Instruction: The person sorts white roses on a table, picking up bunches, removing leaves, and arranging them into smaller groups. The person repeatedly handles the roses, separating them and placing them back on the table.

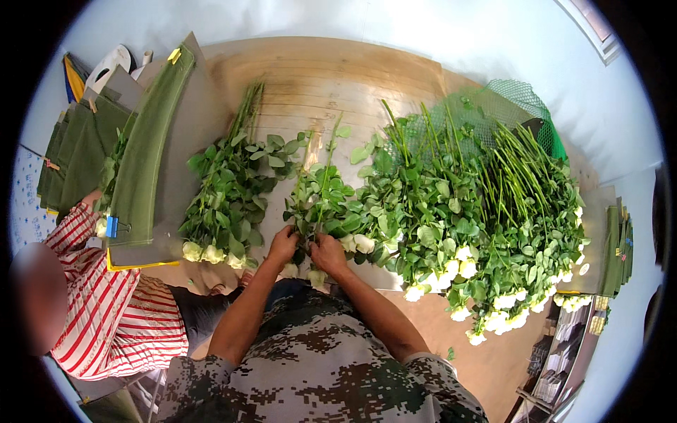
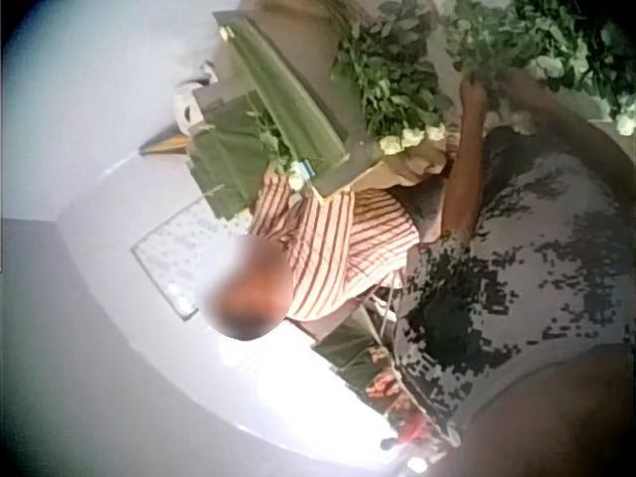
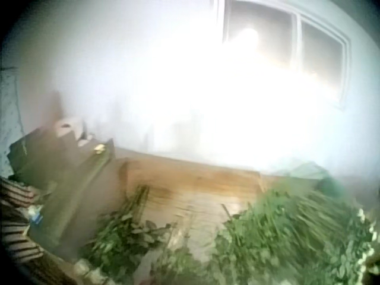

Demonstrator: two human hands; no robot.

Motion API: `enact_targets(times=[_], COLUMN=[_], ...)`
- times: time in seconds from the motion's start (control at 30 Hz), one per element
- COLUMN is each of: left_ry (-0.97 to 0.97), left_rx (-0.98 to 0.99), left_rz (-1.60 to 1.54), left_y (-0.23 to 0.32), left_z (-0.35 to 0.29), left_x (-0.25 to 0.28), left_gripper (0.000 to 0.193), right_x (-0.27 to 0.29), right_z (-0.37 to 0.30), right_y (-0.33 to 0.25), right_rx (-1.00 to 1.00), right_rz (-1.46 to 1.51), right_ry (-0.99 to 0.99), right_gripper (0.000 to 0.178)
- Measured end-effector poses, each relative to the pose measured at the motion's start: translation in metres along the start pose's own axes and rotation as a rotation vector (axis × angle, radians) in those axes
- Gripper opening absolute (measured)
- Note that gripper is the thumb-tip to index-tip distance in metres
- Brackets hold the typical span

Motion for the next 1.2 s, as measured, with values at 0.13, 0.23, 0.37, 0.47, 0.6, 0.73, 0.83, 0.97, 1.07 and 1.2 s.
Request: enact_targets(times=[0.13,0.23,0.37,0.47,0.6,0.73,0.83,0.97,1.07,1.2], left_ry=[0.026,-0.051,-0.032,-0.022,0.130,0.167,0.165,0.197,0.197,0.040], left_rx=[-0.167,-0.196,-0.173,-0.284,-0.242,-0.154,-0.181,-0.239,-0.242,-0.021], left_rz=[0.018,0.008,0.105,0.208,0.533,0.511,0.482,0.454,0.304,-0.089], left_y=[0.006,0.011,0.029,0.042,0.052,0.043,0.046,0.041,0.029,0.010], left_z=[0.002,0.002,-0.004,-0.005,-0.014,-0.013,-0.009,-0.005,0.002,0.011], left_x=[0.000,-0.006,-0.014,-0.017,-0.025,-0.016,-0.021,-0.019,-0.011,-0.001], left_gripper=[0.038,0.040,0.043,0.045,0.041,0.042,0.043,0.045,0.044,0.046], right_x=[-0.003,-0.008,-0.017,-0.010,0.022,0.125,0.168,0.171,0.181,0.165], right_z=[0.008,0.007,0.009,0.007,-0.016,-0.058,-0.066,-0.050,-0.052,-0.038], right_y=[0.002,0.000,0.004,0.010,-0.001,0.013,0.078,0.100,0.063,0.005], right_rx=[0.010,0.057,0.103,0.127,0.247,0.129,-0.080,-0.332,-0.132,0.069], right_rz=[-0.007,-0.030,-0.026,0.006,-0.030,-0.207,-0.655,-0.551,-0.449,-0.091], right_ry=[0.048,0.013,-0.096,-0.102,0.086,0.518,0.719,0.541,0.594,0.488], right_gripper=[0.025,0.025,0.025,0.026,0.025,0.024,0.029,0.029,0.022,0.019])
Point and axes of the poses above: each hand's wrist, its own z-axis towards the middle knuckle, its own x-axis out of the back of the hand, y = z × x, the point moved 8 cm from there along z, towards the middle knuckle
